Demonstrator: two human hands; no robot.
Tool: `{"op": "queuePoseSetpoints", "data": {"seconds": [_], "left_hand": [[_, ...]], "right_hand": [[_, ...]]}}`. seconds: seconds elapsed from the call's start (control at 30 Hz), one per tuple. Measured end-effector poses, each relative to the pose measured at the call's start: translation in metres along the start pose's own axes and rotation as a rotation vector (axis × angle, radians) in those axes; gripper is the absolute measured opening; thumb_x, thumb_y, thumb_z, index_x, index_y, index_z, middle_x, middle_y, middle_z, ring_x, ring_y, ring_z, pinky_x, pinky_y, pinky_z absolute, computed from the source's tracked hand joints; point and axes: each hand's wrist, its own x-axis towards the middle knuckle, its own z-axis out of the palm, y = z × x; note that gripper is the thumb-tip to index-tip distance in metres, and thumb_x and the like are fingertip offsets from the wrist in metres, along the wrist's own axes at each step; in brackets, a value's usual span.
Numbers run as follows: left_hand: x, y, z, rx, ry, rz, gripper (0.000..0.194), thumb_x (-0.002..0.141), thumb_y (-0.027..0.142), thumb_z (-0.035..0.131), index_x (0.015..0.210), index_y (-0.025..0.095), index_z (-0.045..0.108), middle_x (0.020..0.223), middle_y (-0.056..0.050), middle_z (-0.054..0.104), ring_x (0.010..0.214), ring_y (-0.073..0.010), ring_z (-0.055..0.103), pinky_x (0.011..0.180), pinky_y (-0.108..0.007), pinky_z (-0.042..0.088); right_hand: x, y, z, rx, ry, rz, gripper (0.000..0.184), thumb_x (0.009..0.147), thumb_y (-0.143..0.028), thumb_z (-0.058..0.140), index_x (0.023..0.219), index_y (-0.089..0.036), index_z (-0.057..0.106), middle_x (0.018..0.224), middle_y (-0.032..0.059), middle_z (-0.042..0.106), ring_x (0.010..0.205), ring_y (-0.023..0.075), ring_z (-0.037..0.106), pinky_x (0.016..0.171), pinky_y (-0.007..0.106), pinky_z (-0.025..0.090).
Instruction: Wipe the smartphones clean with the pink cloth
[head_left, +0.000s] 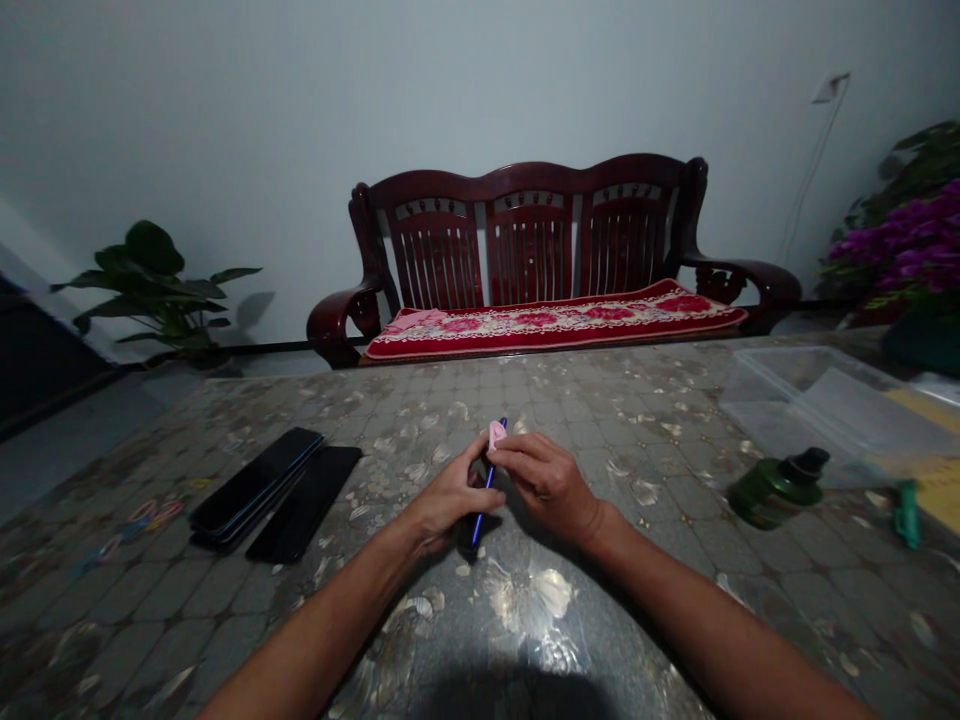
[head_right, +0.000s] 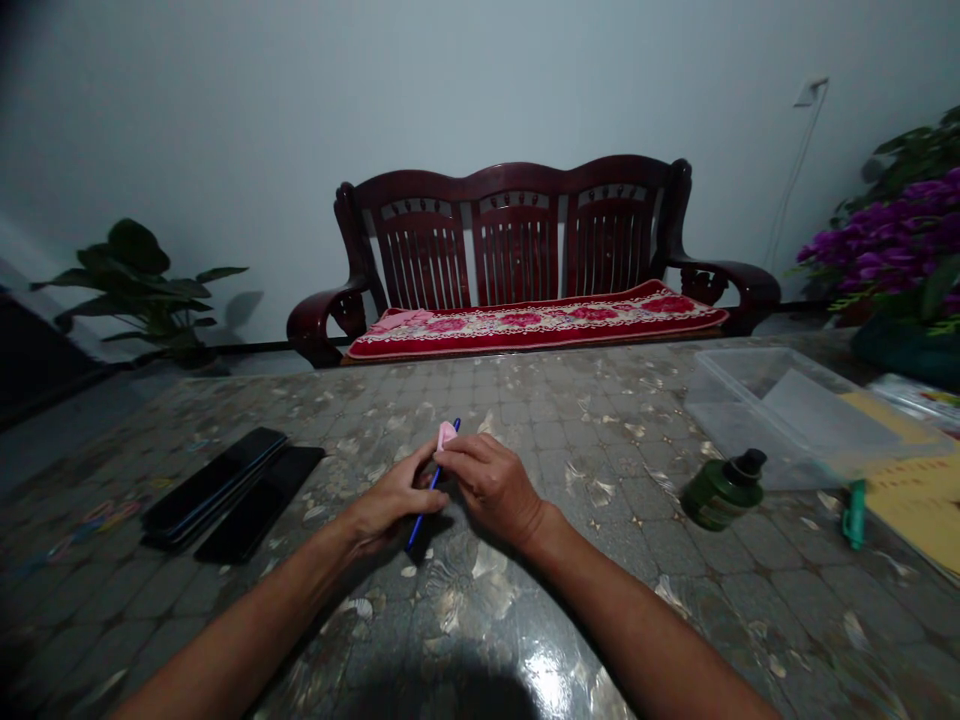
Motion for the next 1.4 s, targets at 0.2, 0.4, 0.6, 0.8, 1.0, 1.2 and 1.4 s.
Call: {"op": "queuePoseSetpoints", "data": {"seconds": [0.2, 0.4, 0.6, 0.8, 1.0, 1.2, 1.4], "left_hand": [[0.000, -0.003, -0.003, -0.004, -0.038, 0.002, 0.088, 0.061, 0.018, 0.084, 0.143, 0.026, 0.053, 0.098, -0.001, 0.060, 0.100, -0.0188, 0.058, 0.087, -0.028, 0.046], [-0.003, 0.005, 0.001, -0.025, -0.042, -0.010, 0.080, 0.059, 0.017, 0.084, 0.135, 0.022, 0.058, 0.103, -0.003, 0.064, 0.101, -0.0203, 0.060, 0.082, -0.026, 0.048], [-0.004, 0.002, 0.001, -0.012, -0.054, 0.027, 0.084, 0.061, 0.018, 0.083, 0.141, 0.026, 0.057, 0.114, -0.004, 0.064, 0.107, -0.0220, 0.059, 0.090, -0.030, 0.049], [-0.002, -0.004, -0.001, -0.043, -0.055, -0.019, 0.082, 0.060, 0.018, 0.084, 0.139, 0.025, 0.058, 0.114, -0.005, 0.063, 0.102, -0.0205, 0.060, 0.081, -0.027, 0.049], [-0.004, -0.001, -0.002, -0.080, -0.063, -0.025, 0.067, 0.059, 0.021, 0.085, 0.123, 0.017, 0.065, 0.107, -0.007, 0.067, 0.096, -0.0203, 0.062, 0.075, -0.024, 0.048], [-0.007, 0.001, 0.001, -0.092, -0.042, -0.060, 0.080, 0.060, 0.018, 0.085, 0.136, 0.028, 0.060, 0.144, -0.007, 0.051, 0.106, -0.0187, 0.060, 0.074, -0.022, 0.050], [-0.005, -0.003, -0.001, -0.082, -0.077, -0.017, 0.069, 0.061, 0.019, 0.084, 0.127, 0.018, 0.065, 0.114, -0.008, 0.067, 0.100, -0.0218, 0.063, 0.078, -0.026, 0.051]], "right_hand": [[0.004, 0.012, -0.007, -0.058, 0.048, 0.087, 0.031, 0.097, -0.011, 0.051, 0.116, -0.023, 0.072, 0.107, 0.0094, 0.074, 0.098, 0.0200, 0.069, 0.086, 0.034, 0.057], [0.000, -0.003, -0.004, 0.072, -0.051, 0.011, 0.028, 0.098, -0.015, 0.051, 0.115, -0.024, 0.071, 0.109, 0.0073, 0.077, 0.096, 0.0191, 0.070, 0.084, 0.035, 0.057], [0.005, 0.010, -0.008, 0.075, 0.041, 0.136, 0.029, 0.097, -0.012, 0.051, 0.110, -0.026, 0.074, 0.106, 0.0070, 0.077, 0.098, 0.0190, 0.071, 0.087, 0.036, 0.056], [0.001, 0.002, -0.004, 0.150, 0.085, 0.159, 0.031, 0.095, -0.007, 0.052, 0.109, -0.024, 0.074, 0.104, 0.0072, 0.078, 0.098, 0.0187, 0.073, 0.087, 0.036, 0.056], [0.001, -0.008, -0.001, 0.240, 0.013, 0.097, 0.026, 0.096, -0.012, 0.054, 0.107, -0.024, 0.074, 0.099, 0.0055, 0.079, 0.094, 0.0179, 0.073, 0.087, 0.035, 0.057], [0.003, 0.009, -0.004, 0.146, 0.150, 0.275, 0.030, 0.092, -0.008, 0.054, 0.102, -0.025, 0.076, 0.097, 0.0053, 0.079, 0.096, 0.0200, 0.072, 0.087, 0.038, 0.057], [-0.001, -0.012, -0.002, 0.233, 0.064, 0.139, 0.029, 0.092, -0.009, 0.054, 0.105, -0.025, 0.075, 0.098, 0.0061, 0.078, 0.092, 0.0184, 0.073, 0.086, 0.036, 0.058]]}}
